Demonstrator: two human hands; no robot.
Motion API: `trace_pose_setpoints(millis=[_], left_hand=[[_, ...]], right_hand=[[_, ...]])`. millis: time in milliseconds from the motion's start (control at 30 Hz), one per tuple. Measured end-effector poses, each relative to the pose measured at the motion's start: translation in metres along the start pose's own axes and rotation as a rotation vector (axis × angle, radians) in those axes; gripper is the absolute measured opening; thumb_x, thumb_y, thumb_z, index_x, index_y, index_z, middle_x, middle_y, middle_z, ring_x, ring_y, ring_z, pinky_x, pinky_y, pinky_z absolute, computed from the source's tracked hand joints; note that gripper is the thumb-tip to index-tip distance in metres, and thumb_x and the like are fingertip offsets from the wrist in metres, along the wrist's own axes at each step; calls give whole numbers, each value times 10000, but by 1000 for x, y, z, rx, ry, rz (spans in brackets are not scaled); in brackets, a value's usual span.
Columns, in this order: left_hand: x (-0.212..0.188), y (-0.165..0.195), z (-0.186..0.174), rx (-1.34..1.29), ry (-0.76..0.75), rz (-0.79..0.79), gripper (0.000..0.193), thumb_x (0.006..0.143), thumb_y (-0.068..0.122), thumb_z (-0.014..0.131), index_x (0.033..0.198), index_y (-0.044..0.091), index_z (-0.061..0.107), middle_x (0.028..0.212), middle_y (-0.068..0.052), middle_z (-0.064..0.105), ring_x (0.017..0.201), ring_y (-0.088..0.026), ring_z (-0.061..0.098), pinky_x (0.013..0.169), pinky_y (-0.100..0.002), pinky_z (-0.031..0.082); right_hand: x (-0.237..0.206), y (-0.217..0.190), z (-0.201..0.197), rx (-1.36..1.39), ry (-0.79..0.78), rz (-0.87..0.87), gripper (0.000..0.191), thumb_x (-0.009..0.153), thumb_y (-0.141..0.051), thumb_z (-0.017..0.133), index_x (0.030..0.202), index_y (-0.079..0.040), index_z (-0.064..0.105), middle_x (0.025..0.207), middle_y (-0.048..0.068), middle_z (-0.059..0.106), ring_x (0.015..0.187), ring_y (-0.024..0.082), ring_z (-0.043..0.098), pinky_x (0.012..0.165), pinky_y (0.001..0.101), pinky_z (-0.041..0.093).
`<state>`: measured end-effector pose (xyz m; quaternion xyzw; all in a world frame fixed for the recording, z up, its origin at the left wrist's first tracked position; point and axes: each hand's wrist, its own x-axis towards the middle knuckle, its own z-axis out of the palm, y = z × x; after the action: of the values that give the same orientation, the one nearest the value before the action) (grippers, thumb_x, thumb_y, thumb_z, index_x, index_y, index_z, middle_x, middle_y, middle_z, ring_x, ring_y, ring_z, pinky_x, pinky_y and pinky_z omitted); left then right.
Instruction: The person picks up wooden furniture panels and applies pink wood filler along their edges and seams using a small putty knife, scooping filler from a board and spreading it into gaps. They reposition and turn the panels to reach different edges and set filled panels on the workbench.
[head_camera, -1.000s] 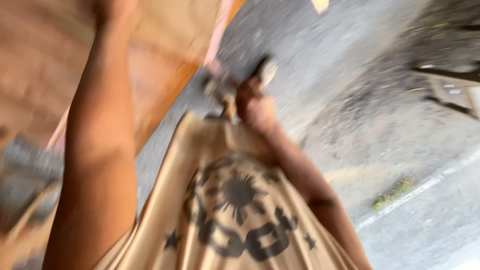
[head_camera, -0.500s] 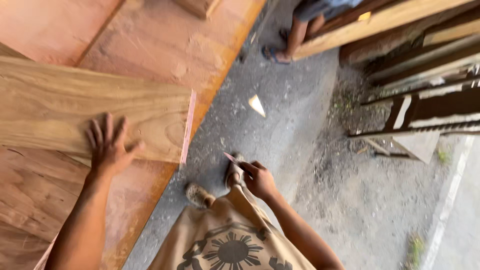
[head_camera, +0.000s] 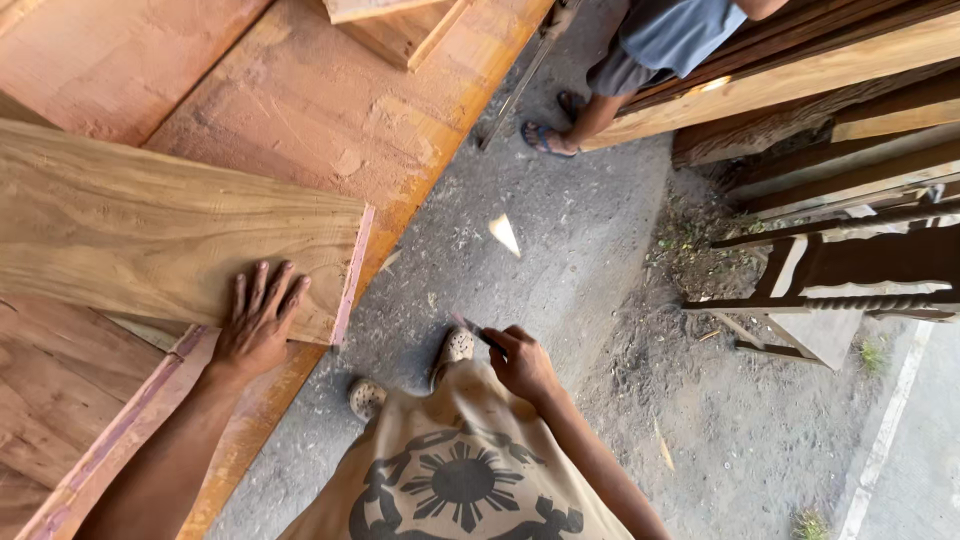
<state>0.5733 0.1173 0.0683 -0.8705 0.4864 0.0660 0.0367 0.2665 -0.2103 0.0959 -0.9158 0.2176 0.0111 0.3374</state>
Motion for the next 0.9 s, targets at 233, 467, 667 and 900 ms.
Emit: trace_pose_setpoints(millis=[233, 467, 667, 900], left_hand=[[3, 9, -1, -86, 9, 13, 816, 817, 120, 656, 1570, 236, 365, 1669, -160, 253, 1559, -459, 231, 1258, -683, 195], [22, 37, 13, -96, 84, -54, 735, 894, 115, 610, 1593, 192, 395, 1706, -195, 249, 1536, -574, 221, 1207, -792, 175], [91, 79, 6, -186, 200, -174, 711, 917, 200, 625, 1591, 168, 403, 1704, -213, 248, 1519, -627, 176, 1157, -830, 129], [158, 87, 2, -205, 287, -294, 686, 993, 215, 624, 1645, 187, 413, 1755, -174, 258, 1571, -606, 154, 1189, -820, 80]], right_hand=[[43, 57, -39, -39, -94, -57, 340, 904, -94, 644, 1227, -149, 737, 1011, 105, 716, 697, 267, 702, 600, 375, 590], [83, 92, -78, -43, -73, -50, 325, 868, -107, 693, 1184, -149, 756, 965, 134, 714, 754, 352, 698, 661, 442, 575], [99, 115, -111, -41, 64, -41, 338, 860, -95, 691, 1189, -144, 754, 980, 124, 728, 730, 299, 710, 650, 404, 589], [107, 102, -116, 156, 142, 133, 337, 871, -103, 723, 1204, -142, 757, 951, 110, 745, 695, 185, 714, 661, 318, 595]])
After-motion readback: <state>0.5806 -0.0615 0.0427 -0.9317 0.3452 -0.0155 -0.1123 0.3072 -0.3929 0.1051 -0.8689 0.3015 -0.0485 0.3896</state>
